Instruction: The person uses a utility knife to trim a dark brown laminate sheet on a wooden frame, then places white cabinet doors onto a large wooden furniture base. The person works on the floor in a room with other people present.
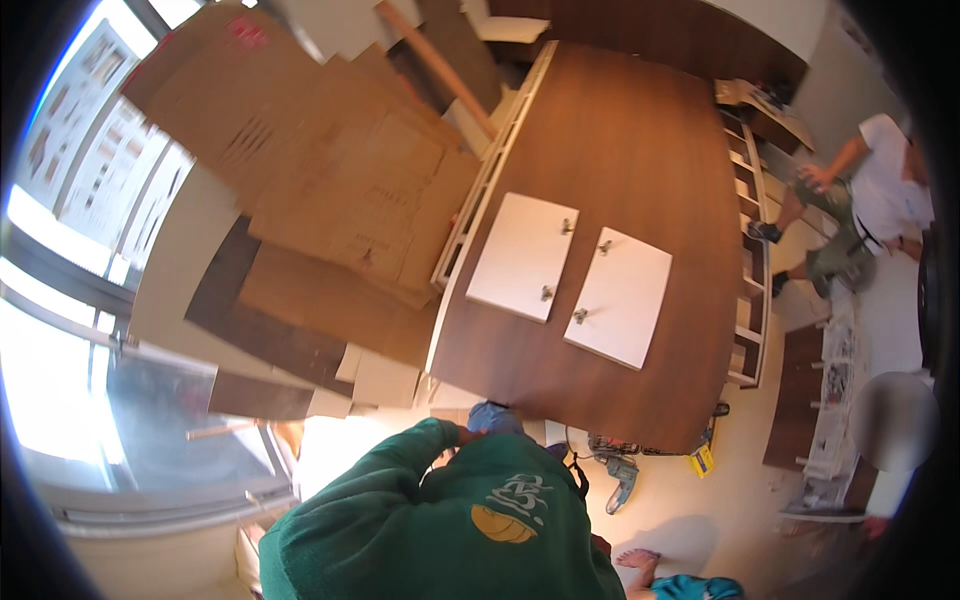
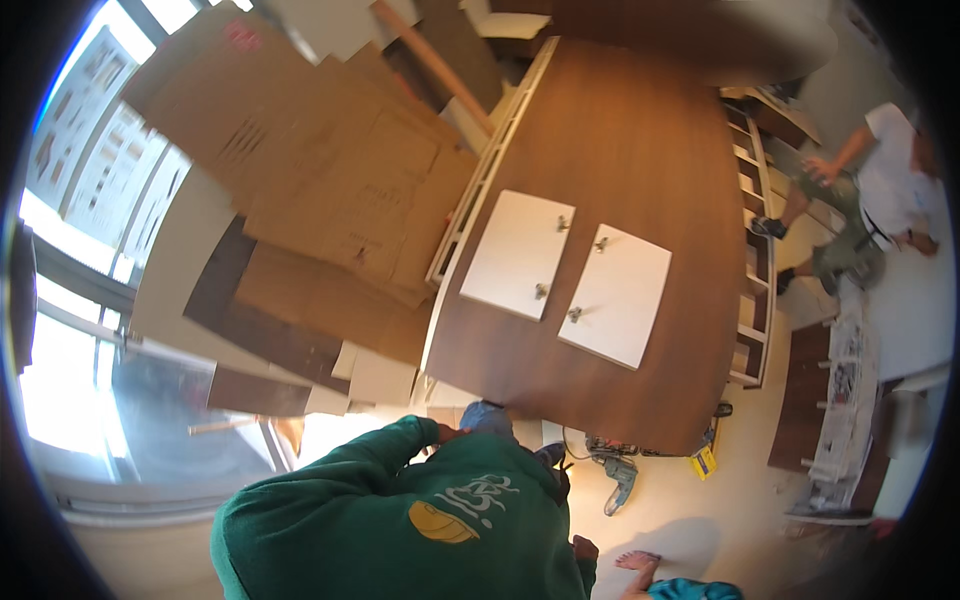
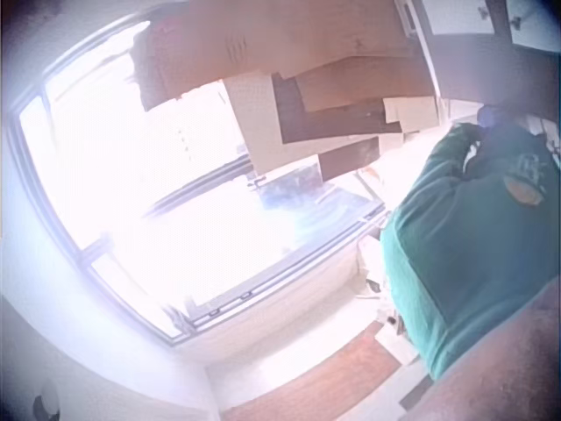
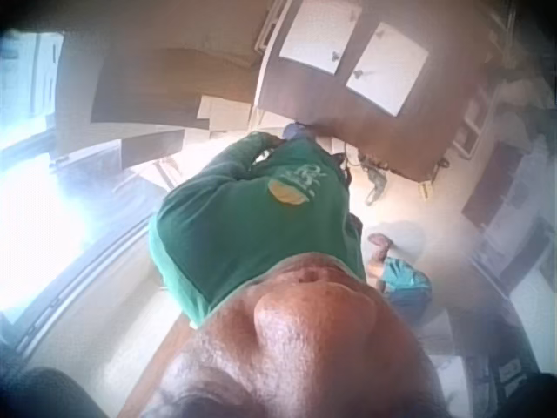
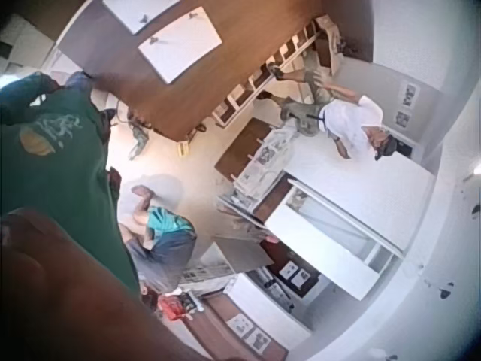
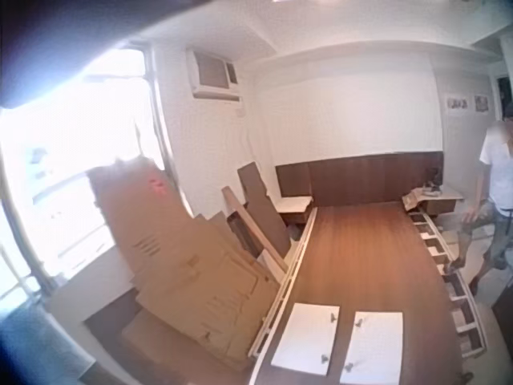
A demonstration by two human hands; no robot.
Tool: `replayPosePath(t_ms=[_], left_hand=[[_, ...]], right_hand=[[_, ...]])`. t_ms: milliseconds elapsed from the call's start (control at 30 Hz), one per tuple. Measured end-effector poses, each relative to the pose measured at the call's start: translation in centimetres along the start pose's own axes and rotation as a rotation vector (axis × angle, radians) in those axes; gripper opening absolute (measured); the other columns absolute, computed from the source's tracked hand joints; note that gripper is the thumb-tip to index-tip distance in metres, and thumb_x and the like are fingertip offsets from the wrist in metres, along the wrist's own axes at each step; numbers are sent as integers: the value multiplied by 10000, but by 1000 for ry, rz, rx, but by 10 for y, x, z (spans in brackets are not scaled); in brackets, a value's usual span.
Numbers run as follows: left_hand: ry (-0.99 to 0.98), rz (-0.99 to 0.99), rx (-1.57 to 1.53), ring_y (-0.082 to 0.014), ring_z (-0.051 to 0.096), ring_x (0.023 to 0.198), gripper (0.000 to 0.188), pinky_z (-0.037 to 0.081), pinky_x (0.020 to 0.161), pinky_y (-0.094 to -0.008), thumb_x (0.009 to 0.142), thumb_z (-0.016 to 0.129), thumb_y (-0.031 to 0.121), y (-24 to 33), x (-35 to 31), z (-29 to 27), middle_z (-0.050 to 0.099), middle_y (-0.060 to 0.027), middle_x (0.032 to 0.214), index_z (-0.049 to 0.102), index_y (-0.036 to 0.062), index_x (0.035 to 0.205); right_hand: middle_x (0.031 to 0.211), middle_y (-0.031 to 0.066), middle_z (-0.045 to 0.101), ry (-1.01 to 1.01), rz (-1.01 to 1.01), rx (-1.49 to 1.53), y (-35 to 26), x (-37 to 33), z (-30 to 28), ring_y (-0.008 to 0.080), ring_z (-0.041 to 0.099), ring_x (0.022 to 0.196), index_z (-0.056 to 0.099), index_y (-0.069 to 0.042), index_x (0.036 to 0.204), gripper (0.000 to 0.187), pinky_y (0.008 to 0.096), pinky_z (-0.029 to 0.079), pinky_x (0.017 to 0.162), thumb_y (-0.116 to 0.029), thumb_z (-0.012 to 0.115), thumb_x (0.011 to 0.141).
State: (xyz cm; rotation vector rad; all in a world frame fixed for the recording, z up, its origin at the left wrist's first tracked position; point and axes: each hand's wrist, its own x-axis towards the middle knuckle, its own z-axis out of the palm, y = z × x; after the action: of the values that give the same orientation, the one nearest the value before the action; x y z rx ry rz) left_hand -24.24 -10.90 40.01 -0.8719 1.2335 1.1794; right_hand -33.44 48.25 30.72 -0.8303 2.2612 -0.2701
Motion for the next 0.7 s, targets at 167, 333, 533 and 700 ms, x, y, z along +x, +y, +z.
replayPosePath(t_ms=[167,333,533,700], left_hand=[[38,38,-295,-369,629,1252,1009,502,1011,-569,832,207,958,-8,-23,63,637,-155,1406,559,272,1484],[157,221,-567,-352,455,1438,1005,455,1045,-645,832,209,958,-42,-6,125,482,-111,1574,518,292,1519],[264,338,-608,-390,390,1480,1172,306,1188,-573,791,229,994,-58,23,149,416,-193,1599,447,134,1557],[139,291,-866,-405,477,1412,1216,389,1123,-613,772,300,998,-100,87,168,480,-219,1543,508,51,1505]], right_hand=[[672,137,589,-211,-50,-252,56,16,-44,271,668,651,608,-64,750,221,456,510,582,-233,664,881],[832,160,691,-64,950,1051,22,66,-144,235,641,624,621,-51,1251,284,354,515,516,-196,563,1013],[914,117,712,18,800,939,-2,113,-213,221,664,715,631,-72,1271,306,367,552,620,-247,552,1032],[867,84,673,-288,615,507,78,152,-186,162,592,656,639,-43,970,161,375,375,528,-172,546,992]])
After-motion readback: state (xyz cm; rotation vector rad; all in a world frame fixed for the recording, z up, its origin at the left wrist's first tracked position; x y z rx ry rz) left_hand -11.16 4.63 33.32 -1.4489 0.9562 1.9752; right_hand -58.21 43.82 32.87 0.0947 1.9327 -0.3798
